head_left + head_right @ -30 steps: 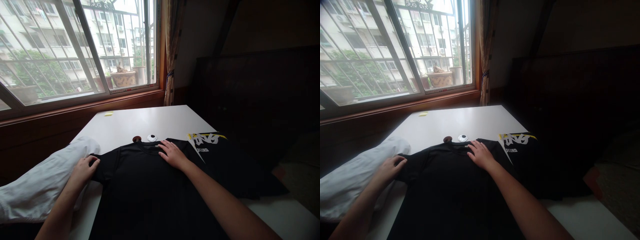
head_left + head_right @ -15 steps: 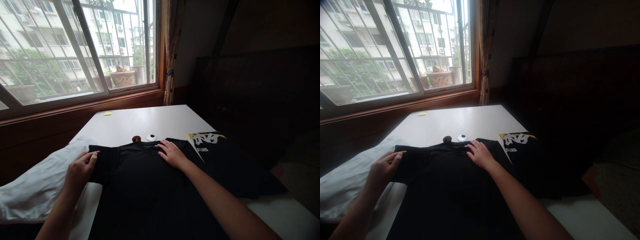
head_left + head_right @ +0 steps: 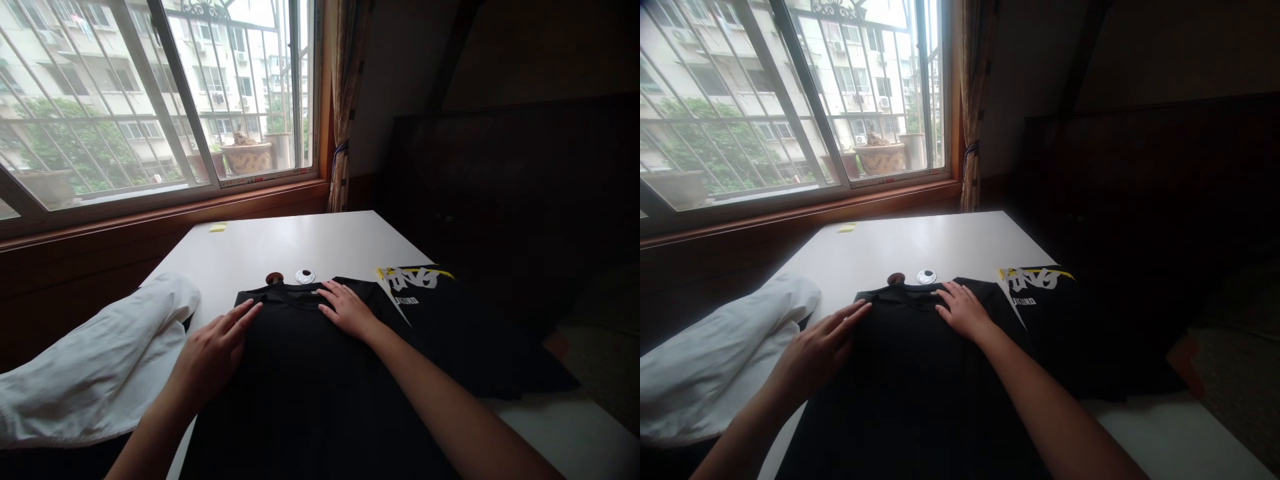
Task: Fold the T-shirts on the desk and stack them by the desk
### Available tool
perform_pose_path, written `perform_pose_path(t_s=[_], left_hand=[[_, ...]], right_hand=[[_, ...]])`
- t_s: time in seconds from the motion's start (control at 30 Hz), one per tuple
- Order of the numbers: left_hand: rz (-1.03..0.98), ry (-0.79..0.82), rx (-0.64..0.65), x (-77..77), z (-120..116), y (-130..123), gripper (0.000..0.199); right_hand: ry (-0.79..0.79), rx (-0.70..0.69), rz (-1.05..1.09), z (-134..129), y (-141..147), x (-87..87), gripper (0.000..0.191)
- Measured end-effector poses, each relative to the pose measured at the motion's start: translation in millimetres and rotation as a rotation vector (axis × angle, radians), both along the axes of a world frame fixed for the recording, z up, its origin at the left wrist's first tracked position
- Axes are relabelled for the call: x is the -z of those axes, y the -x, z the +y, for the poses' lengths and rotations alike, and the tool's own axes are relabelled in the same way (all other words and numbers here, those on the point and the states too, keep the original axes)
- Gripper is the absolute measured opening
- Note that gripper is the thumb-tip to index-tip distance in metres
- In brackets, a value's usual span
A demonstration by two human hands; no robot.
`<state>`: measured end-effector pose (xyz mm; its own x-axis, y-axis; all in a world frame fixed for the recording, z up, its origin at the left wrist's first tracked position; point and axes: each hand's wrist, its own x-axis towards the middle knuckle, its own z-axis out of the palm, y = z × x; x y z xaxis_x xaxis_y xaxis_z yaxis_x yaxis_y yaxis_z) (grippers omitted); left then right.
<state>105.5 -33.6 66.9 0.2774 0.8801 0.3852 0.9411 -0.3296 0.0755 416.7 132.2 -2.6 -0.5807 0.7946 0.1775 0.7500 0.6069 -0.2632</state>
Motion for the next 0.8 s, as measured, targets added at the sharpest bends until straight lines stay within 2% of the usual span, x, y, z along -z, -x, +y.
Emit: perform_pose_path(t_s=[0.1, 0.2, 0.27, 0.33, 0.43, 0.5, 0.67, 0.8], left_hand=[[0.007, 0.082, 0.152, 1.4, -3, -8, 0.064], [-0.014, 0.146, 0.227, 1.9, -4, -3, 0.054], [-0.027, 0.177, 0.214, 2.0, -4, 8, 0.045], [-0.038, 0.205, 0.145, 2.9, -4, 22, 0.04], [-0.035, 0.232, 0.015, 8.1, -8, 42, 0.046], [-0.025, 0.236, -0.01, 15.1, -14, 49, 0.052], [-0.021, 0.156, 0.066, 46.1, -35, 57, 0.07], [-0.044, 0.015, 0.078, 73.0, -43, 61, 0.062]], right_hand=[[0.005, 0.004, 0.002, -1, 0, -0.7, 0.051], [-0.006, 0.007, -0.002, -1, 0, 0.0, 0.052], [-0.013, 0.003, -0.005, 0, 0, 1.1, 0.052], [-0.017, 0.001, -0.007, 1, -1, 2.1, 0.052], [-0.025, 0.004, -0.002, 1, -1, 2.8, 0.052], [-0.031, 0.008, 0.005, 1, 0, 2.5, 0.051], [-0.039, 0.034, -0.001, -3, 4, 1.4, 0.051], [-0.05, 0.064, -0.059, -6, 10, -3.7, 0.051]])
